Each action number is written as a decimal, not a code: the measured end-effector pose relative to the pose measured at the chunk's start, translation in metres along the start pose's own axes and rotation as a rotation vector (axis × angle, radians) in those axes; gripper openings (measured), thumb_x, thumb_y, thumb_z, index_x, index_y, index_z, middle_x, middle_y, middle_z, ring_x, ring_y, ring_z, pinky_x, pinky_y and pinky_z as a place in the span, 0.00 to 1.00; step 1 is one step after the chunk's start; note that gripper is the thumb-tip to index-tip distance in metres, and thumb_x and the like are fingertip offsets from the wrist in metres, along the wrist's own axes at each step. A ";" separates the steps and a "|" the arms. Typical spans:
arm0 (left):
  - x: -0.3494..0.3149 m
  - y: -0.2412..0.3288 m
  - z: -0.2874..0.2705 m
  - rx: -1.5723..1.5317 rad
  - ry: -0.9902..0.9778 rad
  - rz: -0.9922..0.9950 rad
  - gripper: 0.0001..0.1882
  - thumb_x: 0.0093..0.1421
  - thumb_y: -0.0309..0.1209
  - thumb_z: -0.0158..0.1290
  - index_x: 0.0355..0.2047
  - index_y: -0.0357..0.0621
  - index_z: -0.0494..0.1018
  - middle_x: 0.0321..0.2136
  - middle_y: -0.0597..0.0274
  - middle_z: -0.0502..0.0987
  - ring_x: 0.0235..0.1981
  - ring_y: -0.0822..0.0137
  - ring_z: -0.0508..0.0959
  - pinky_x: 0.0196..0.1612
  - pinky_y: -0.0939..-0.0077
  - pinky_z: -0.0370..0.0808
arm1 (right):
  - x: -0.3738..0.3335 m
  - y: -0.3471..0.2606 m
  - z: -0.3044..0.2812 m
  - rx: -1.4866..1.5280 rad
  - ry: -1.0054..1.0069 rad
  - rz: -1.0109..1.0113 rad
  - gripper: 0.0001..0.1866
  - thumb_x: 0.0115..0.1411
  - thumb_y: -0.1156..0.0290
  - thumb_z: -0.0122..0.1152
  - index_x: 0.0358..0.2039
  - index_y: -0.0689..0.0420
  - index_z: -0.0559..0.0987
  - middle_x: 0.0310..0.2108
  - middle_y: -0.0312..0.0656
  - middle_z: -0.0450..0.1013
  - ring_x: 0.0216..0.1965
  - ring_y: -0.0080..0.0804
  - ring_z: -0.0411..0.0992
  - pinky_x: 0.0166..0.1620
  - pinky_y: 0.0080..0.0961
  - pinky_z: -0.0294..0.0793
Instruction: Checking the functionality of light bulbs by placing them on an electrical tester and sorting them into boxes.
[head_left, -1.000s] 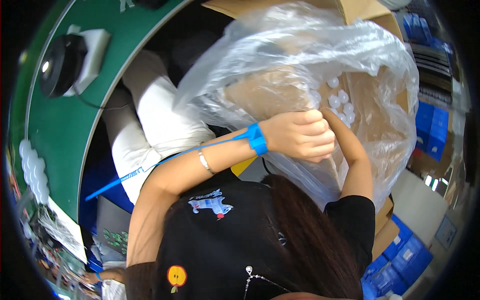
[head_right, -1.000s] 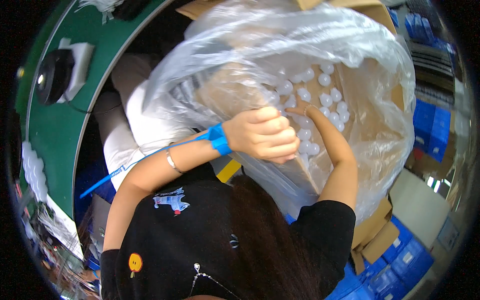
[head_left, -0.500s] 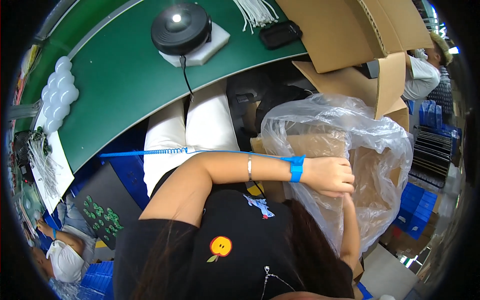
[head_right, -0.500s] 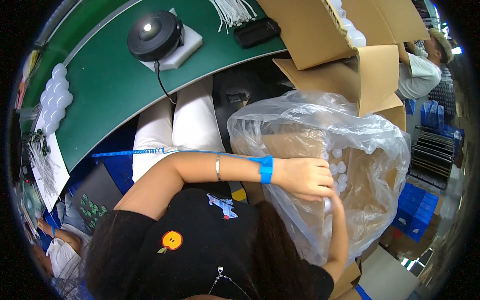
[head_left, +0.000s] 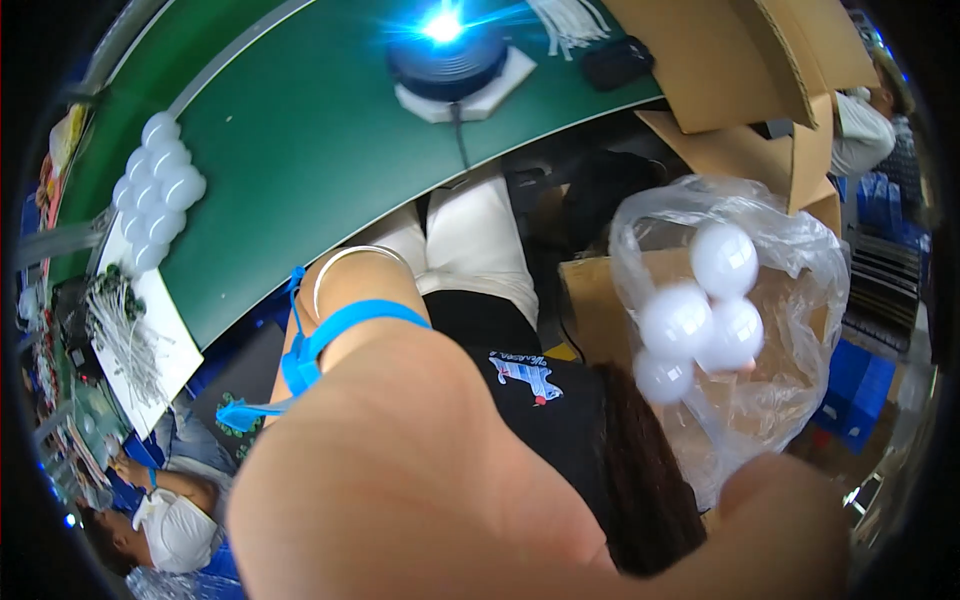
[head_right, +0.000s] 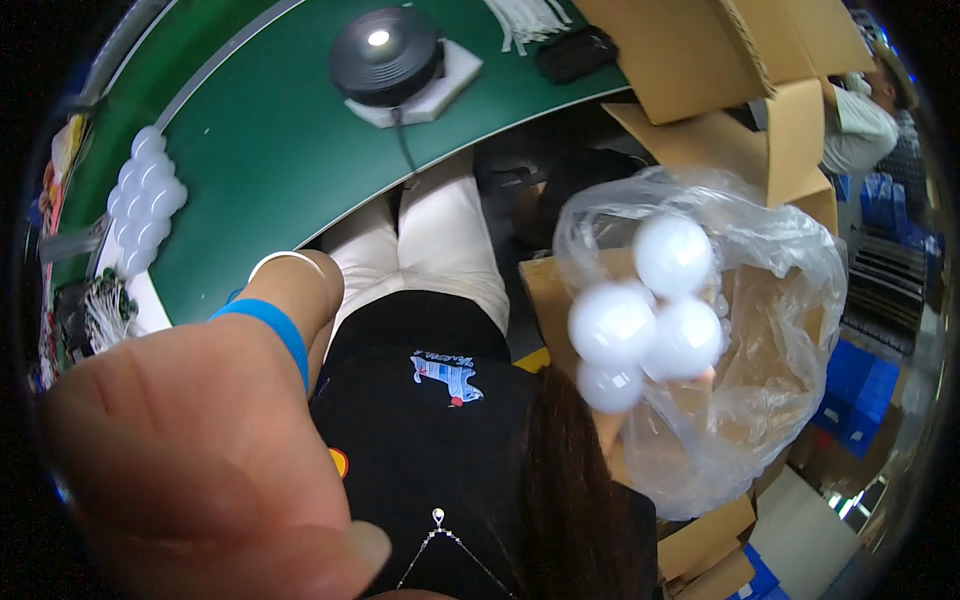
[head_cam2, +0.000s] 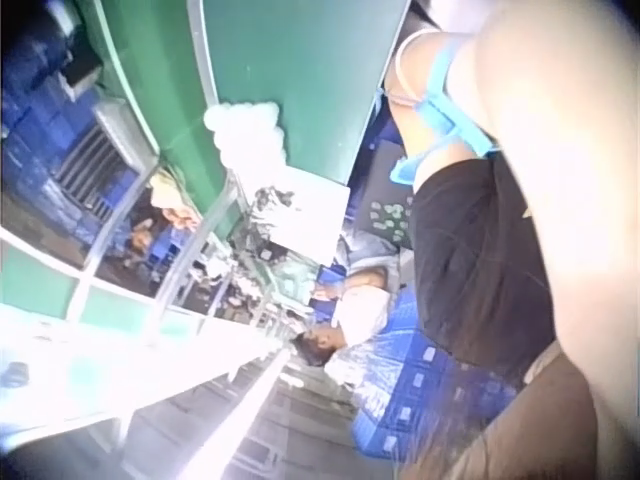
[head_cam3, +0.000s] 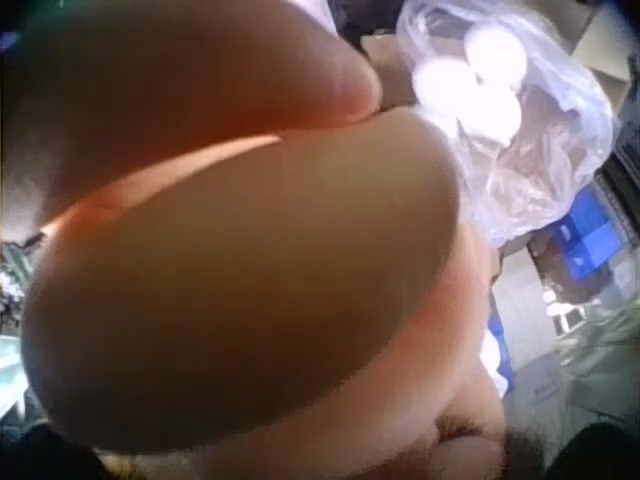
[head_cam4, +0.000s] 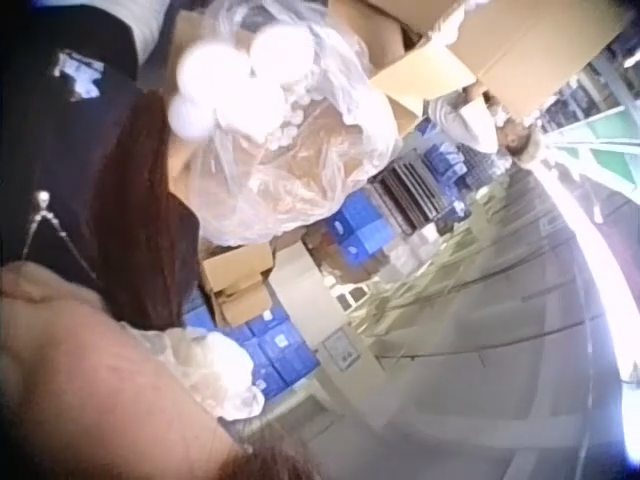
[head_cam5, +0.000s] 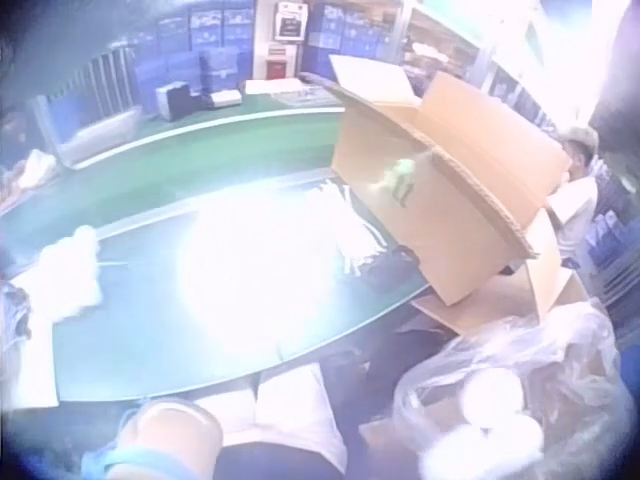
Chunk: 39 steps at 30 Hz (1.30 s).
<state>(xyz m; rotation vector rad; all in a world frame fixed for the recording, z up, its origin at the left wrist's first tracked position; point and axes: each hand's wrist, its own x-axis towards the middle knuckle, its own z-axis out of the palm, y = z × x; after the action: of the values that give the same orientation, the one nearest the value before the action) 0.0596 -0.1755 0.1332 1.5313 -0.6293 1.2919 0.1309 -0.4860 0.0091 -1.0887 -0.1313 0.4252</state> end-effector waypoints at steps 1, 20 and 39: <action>0.001 0.011 -0.010 0.041 -0.013 -0.009 0.13 0.45 0.35 0.56 0.33 0.52 0.71 0.29 0.63 0.73 0.30 0.62 0.75 0.31 0.64 0.72 | 0.011 0.017 0.022 0.028 -0.094 0.038 0.52 0.46 0.33 0.54 0.61 0.60 0.58 0.57 0.52 0.62 0.56 0.47 0.64 0.55 0.42 0.68; -0.091 -0.071 -0.201 0.822 -0.507 -0.549 0.26 0.56 0.41 0.54 0.52 0.45 0.67 0.49 0.52 0.70 0.52 0.51 0.67 0.55 0.58 0.60 | 0.148 0.184 0.288 0.076 -0.574 0.820 0.26 0.59 0.48 0.54 0.49 0.55 0.70 0.37 0.37 0.73 0.30 0.23 0.73 0.29 0.20 0.75; -0.119 -0.095 -0.190 0.991 -0.269 -0.657 0.31 0.47 0.39 0.60 0.53 0.51 0.65 0.51 0.59 0.69 0.57 0.55 0.63 0.62 0.47 0.41 | 0.137 0.183 0.269 -0.864 -0.467 -0.739 0.09 0.48 0.65 0.65 0.28 0.54 0.81 0.31 0.37 0.70 0.30 0.33 0.67 0.35 0.28 0.65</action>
<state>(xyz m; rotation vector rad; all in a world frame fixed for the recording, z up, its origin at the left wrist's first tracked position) 0.0272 0.0080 -0.0237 2.4502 0.4569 0.8879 0.1233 -0.1362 -0.0409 -1.6523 -1.1764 -0.0892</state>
